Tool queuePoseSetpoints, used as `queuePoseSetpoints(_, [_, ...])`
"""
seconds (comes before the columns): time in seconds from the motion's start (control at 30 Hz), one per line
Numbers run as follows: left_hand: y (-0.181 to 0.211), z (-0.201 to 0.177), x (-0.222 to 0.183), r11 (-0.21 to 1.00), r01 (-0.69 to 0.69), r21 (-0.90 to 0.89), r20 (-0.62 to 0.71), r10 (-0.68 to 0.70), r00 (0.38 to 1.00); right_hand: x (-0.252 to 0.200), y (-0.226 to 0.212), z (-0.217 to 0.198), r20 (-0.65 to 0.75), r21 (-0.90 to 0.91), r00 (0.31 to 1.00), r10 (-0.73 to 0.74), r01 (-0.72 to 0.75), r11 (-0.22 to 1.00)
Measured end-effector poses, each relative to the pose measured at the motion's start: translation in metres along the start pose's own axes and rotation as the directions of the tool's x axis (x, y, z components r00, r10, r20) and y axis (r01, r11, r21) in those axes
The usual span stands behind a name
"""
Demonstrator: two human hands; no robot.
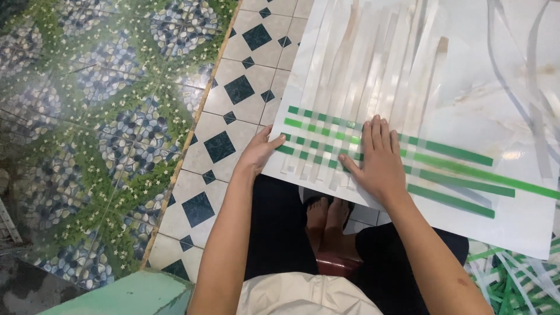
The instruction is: Manually weaving green plastic strips into a vertical base of white plastic strips to create a patterned mat.
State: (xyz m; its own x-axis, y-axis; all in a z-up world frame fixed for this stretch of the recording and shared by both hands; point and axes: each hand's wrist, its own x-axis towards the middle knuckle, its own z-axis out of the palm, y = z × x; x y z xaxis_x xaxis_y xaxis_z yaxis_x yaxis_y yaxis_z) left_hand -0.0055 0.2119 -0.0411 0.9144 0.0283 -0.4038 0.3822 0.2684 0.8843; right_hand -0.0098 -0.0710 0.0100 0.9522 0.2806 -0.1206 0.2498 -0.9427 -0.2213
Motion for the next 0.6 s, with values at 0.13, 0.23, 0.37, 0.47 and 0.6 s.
queuePoseSetpoints(0.13, [0.012,0.009,-0.011,1.000,0.012,0.005,0.000,-0.012,1.000,0.000,0.000,-0.001,0.009,0.014,1.000,-0.003,0.003,1.000])
queuePoseSetpoints(0.23, [0.014,0.014,-0.019,0.998,-0.043,0.050,-0.059,0.046,0.997,0.001,-0.002,-0.004,0.003,0.024,1.000,-0.004,0.004,1.000])
queuePoseSetpoints(0.37, [0.008,0.009,-0.015,0.993,-0.075,0.093,-0.134,0.087,0.987,-0.002,-0.006,-0.010,0.002,0.046,1.000,0.011,-0.011,0.999])
queuePoseSetpoints(0.47, [0.017,0.018,-0.025,0.981,-0.086,0.173,-0.171,0.116,0.978,-0.001,-0.004,-0.009,0.008,0.042,1.000,0.018,-0.018,0.999])
queuePoseSetpoints(0.6, [0.012,0.019,-0.026,0.946,-0.136,0.296,-0.264,0.217,0.940,-0.002,-0.001,-0.003,-0.066,0.090,0.998,0.022,-0.016,0.996])
